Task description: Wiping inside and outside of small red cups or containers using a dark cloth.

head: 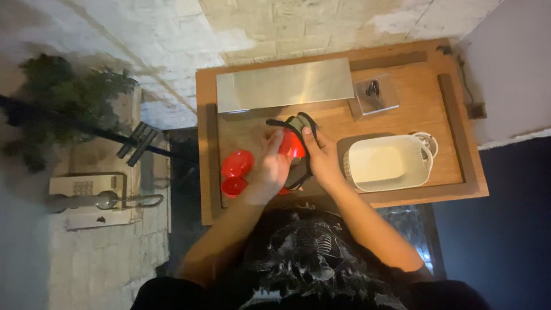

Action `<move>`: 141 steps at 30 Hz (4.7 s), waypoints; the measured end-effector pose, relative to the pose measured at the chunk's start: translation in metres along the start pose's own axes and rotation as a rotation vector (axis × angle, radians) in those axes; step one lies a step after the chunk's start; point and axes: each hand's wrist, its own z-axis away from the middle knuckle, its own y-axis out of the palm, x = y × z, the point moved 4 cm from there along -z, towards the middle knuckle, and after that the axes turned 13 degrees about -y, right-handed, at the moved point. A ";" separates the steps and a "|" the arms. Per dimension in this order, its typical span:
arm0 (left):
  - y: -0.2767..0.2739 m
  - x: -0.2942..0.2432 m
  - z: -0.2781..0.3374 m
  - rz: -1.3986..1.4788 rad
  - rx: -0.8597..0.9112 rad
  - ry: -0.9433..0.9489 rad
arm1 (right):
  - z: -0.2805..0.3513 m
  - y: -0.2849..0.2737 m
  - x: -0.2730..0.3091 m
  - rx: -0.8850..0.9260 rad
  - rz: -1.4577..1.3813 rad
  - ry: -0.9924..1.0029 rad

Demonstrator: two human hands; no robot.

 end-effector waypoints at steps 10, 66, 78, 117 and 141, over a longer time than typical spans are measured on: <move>-0.082 0.026 0.026 -0.463 -0.216 -0.597 | 0.023 0.007 -0.008 0.398 0.237 -0.011; -0.161 0.057 -0.004 -1.791 -0.415 0.078 | 0.079 -0.045 -0.153 -0.034 -0.019 0.498; -0.214 -0.054 0.095 -1.579 -0.914 0.043 | 0.068 -0.008 -0.140 -0.320 -0.203 0.361; -0.012 0.003 -0.001 -1.420 0.561 0.242 | 0.078 0.006 0.017 0.384 0.724 -0.118; 0.096 0.047 -0.045 -1.422 0.174 0.446 | -0.027 -0.102 0.026 0.796 0.916 -0.297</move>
